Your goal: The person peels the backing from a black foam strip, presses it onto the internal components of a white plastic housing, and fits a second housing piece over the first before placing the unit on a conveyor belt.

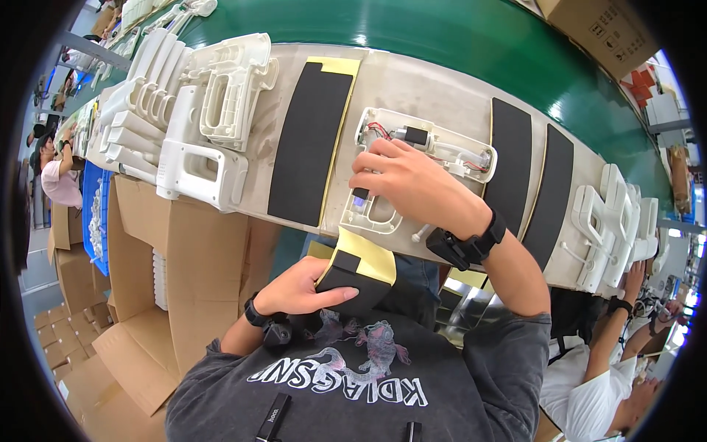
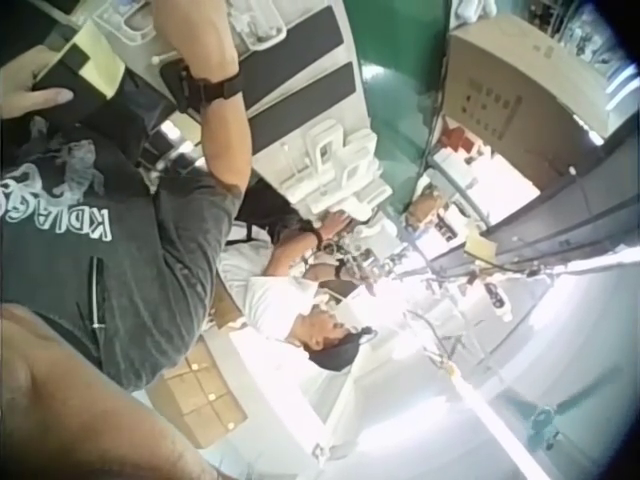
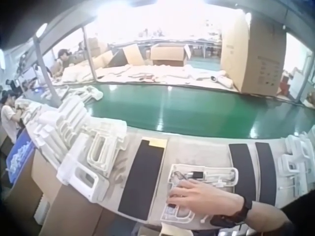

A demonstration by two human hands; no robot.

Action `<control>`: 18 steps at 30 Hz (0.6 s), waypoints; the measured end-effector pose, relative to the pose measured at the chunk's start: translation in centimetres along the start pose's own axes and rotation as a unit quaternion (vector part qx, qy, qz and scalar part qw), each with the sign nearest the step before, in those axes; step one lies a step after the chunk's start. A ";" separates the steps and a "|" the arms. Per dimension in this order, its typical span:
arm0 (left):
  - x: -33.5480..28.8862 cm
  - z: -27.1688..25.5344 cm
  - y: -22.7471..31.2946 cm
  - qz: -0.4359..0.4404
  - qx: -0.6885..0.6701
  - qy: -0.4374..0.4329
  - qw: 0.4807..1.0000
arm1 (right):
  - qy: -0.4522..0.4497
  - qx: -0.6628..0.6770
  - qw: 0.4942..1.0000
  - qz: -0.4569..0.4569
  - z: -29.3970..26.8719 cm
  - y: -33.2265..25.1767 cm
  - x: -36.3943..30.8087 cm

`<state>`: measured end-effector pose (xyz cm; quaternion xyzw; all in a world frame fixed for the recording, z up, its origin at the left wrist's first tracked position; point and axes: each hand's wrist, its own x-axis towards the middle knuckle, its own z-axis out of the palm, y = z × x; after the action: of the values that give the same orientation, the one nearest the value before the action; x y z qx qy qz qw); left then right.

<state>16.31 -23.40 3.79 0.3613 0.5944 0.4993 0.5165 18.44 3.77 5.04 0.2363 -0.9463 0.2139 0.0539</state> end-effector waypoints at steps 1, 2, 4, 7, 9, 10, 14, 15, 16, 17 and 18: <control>0.0 -0.2 0.0 -0.014 0.001 -0.011 1.000 | -0.007 0.007 1.000 -0.002 -0.1 0.0 0.1; 0.1 -0.2 0.1 -0.027 0.002 -0.021 0.999 | -0.015 0.014 1.000 -0.003 -0.1 0.0 0.2; 0.2 -0.2 0.1 -0.023 0.003 -0.020 1.000 | -0.014 0.014 1.000 0.000 0.1 0.1 0.1; 0.5 -0.2 0.1 -0.020 -0.002 -0.018 1.000 | -0.011 0.011 1.000 0.005 -0.2 0.1 0.0; 0.5 -0.1 0.0 -0.023 -0.008 -0.016 1.000 | -0.008 0.010 1.000 0.005 -0.9 0.0 -0.2; 0.6 -0.1 0.0 -0.013 -0.004 -0.008 1.000 | 0.004 0.025 0.999 0.025 -1.7 0.0 -0.7; 0.8 0.1 0.2 0.022 -0.013 0.017 1.000 | 0.020 0.139 0.985 0.104 -3.7 -1.6 -3.7; 1.0 0.2 0.4 0.021 -0.014 0.021 0.999 | 0.027 0.229 0.965 0.124 -3.6 -2.4 -4.4; 1.4 0.4 0.9 0.045 -0.016 0.013 0.999 | -0.027 0.303 0.939 0.163 -3.4 -3.6 -5.2; 2.1 0.7 1.7 0.075 -0.018 -0.001 0.997 | -0.079 0.367 0.903 0.208 -3.8 -5.1 -6.0; 2.8 1.0 2.4 0.110 -0.014 -0.019 0.994 | -0.116 0.362 0.901 0.206 -4.1 -6.1 -6.6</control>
<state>16.48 -19.95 5.43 0.4272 0.5339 0.5541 0.4747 27.18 3.45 9.73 0.0620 -0.8305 0.5196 -0.1908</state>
